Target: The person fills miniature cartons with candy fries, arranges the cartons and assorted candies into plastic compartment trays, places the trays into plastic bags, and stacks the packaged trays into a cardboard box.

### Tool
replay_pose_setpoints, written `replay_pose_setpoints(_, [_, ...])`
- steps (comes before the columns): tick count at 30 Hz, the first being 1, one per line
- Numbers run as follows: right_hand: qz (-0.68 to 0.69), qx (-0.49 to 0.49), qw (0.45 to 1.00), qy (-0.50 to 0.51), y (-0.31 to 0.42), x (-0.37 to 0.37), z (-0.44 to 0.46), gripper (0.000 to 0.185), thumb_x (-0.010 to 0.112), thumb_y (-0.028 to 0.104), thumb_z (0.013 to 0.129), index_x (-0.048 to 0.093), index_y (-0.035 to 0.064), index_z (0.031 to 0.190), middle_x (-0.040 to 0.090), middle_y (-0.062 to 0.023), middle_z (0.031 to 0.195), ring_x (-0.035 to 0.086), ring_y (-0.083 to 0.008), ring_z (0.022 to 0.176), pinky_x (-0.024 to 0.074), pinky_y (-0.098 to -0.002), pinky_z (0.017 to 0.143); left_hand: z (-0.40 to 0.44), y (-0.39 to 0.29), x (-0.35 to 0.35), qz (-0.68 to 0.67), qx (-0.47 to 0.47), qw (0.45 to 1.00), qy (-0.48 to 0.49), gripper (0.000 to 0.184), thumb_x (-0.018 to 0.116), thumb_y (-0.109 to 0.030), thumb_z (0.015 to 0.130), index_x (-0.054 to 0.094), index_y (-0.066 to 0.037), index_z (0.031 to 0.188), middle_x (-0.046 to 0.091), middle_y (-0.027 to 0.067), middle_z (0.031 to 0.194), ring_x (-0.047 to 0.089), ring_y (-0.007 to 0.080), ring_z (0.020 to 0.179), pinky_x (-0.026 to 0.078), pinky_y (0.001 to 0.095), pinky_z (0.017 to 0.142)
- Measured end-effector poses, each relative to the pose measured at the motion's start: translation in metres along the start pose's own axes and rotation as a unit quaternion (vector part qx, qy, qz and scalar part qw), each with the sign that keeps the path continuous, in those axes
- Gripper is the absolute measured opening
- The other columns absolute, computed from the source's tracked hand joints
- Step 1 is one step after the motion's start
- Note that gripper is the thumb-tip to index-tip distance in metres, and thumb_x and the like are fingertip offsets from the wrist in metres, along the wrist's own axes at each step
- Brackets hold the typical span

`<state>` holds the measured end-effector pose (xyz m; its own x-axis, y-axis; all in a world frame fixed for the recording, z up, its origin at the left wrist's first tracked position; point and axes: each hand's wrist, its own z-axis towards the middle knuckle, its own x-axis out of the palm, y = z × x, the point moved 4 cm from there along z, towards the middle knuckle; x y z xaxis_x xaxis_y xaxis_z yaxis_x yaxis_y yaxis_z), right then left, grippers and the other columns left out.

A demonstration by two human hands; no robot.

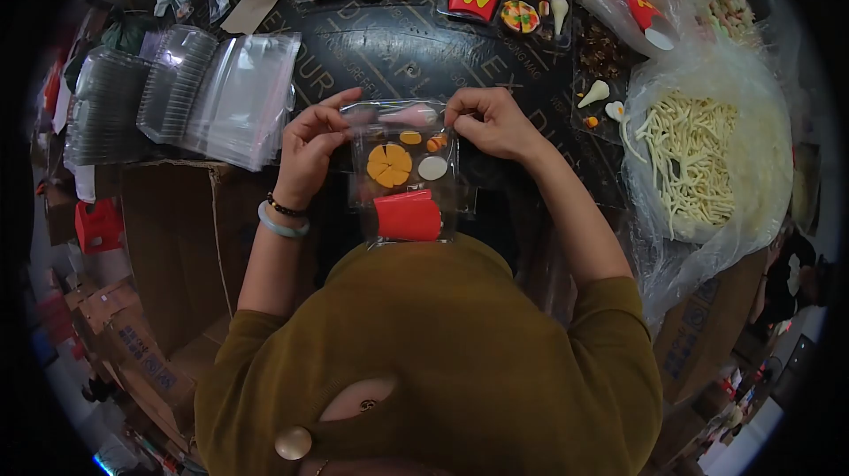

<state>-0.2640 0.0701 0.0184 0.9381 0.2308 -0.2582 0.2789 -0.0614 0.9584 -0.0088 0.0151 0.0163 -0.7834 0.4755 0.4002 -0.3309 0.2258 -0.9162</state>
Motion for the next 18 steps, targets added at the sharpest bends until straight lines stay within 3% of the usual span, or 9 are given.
replay_pose_setpoints(2, [0.016,-0.017,1.000,0.001,0.000,0.003,-0.001,0.010,0.053,0.001,0.077,0.062,-0.0009,0.080,0.060,0.0001,0.072,0.052,-0.0043,0.067,0.0424,-0.0212,0.061,-0.006,-0.002,0.009,-0.195,-0.072,0.975,-0.074,0.036,0.061,0.003,0.081,0.049,0.001,0.115,0.058,0.0172,0.117,0.061,0.0167,0.097,0.051,0.0284,0.084])
replay_pose_setpoints(5, [0.017,-0.044,0.999,0.006,0.002,0.007,-0.004,0.010,0.053,0.001,0.078,0.062,-0.0012,0.081,0.060,-0.0003,0.072,0.051,-0.0042,0.067,0.0422,-0.0212,0.060,-0.008,0.017,0.016,-0.025,-0.131,0.983,-0.127,0.033,0.064,0.000,0.083,0.052,0.001,0.113,0.061,0.0110,0.106,0.061,0.0131,0.089,0.052,0.0249,0.078])
replay_pose_setpoints(7, [0.036,-0.064,0.997,-0.005,0.004,0.009,-0.011,0.009,0.056,0.002,0.079,0.063,-0.0001,0.085,0.060,-0.0003,0.073,0.052,-0.0044,0.067,0.0422,-0.0213,0.060,-0.012,0.011,0.024,0.094,-0.061,0.987,-0.111,0.029,0.065,0.002,0.081,0.056,0.002,0.109,0.062,0.0050,0.096,0.061,0.0099,0.082,0.051,0.0213,0.072])
replay_pose_setpoints(9, [0.050,0.013,0.998,-0.026,0.019,-0.002,-0.041,0.010,0.060,0.005,0.081,0.065,0.0013,0.089,0.061,-0.0006,0.075,0.054,-0.0044,0.069,0.0426,-0.0214,0.060,-0.019,-0.030,0.049,0.116,0.074,0.982,-0.129,0.027,0.068,0.004,0.076,0.059,0.001,0.102,0.062,0.0053,0.088,0.060,0.0102,0.076,0.049,0.0214,0.066])
replay_pose_setpoints(11, [0.074,0.045,0.996,0.010,0.035,-0.011,-0.089,0.012,0.063,0.010,0.083,0.065,0.0020,0.092,0.060,0.0012,0.072,0.052,-0.0034,0.067,0.0414,-0.0208,0.059,-0.034,-0.089,0.078,0.387,0.342,0.856,-0.030,0.030,0.068,0.006,0.068,0.060,-0.001,0.096,0.061,0.0086,0.081,0.058,0.0156,0.066,0.046,0.0251,0.059])
replay_pose_setpoints(12, [0.078,0.044,0.995,0.036,0.041,-0.014,-0.117,0.013,0.064,0.012,0.084,0.065,0.0017,0.091,0.060,0.0020,0.071,0.052,-0.0031,0.066,0.0410,-0.0206,0.058,-0.047,-0.111,0.104,0.423,0.377,0.822,0.062,0.034,0.069,0.005,0.064,0.058,-0.003,0.096,0.053,0.0063,0.078,0.051,0.0182,0.064,0.045,0.0279,0.064])
replay_pose_setpoints(14, [0.034,0.140,0.983,0.114,0.038,-0.022,-0.181,0.018,0.066,0.018,0.086,0.065,0.0007,0.091,0.059,0.0026,0.069,0.051,-0.0039,0.063,0.0410,-0.0208,0.056,-0.069,-0.107,0.138,0.474,0.422,0.745,0.206,0.031,0.069,0.001,0.060,0.061,-0.008,0.089,0.053,0.0037,0.074,0.052,0.0196,0.061,0.042,0.0287,0.053])
replay_pose_setpoints(16, [0.030,0.263,0.960,0.090,0.021,-0.028,-0.248,0.019,0.066,0.020,0.087,0.065,0.0002,0.086,0.058,0.0024,0.068,0.050,-0.0041,0.062,0.0404,-0.0209,0.055,-0.078,-0.073,0.159,0.491,0.418,0.697,0.313,0.021,0.068,-0.004,0.067,0.061,-0.010,0.085,0.052,0.0014,0.073,0.051,0.0180,0.059,0.042,0.0289,0.052])
replay_pose_setpoints(18, [0.152,0.370,0.916,-0.017,-0.026,-0.039,-0.332,0.018,0.062,0.018,0.088,0.065,0.0010,0.083,0.058,0.0005,0.067,0.051,-0.0067,0.061,0.0394,-0.0215,0.053,-0.079,-0.023,0.156,0.509,0.366,0.687,0.366,0.019,0.066,-0.012,0.073,0.059,-0.009,0.090,0.049,0.0031,0.073,0.051,0.0191,0.059,0.043,0.0308,0.053])
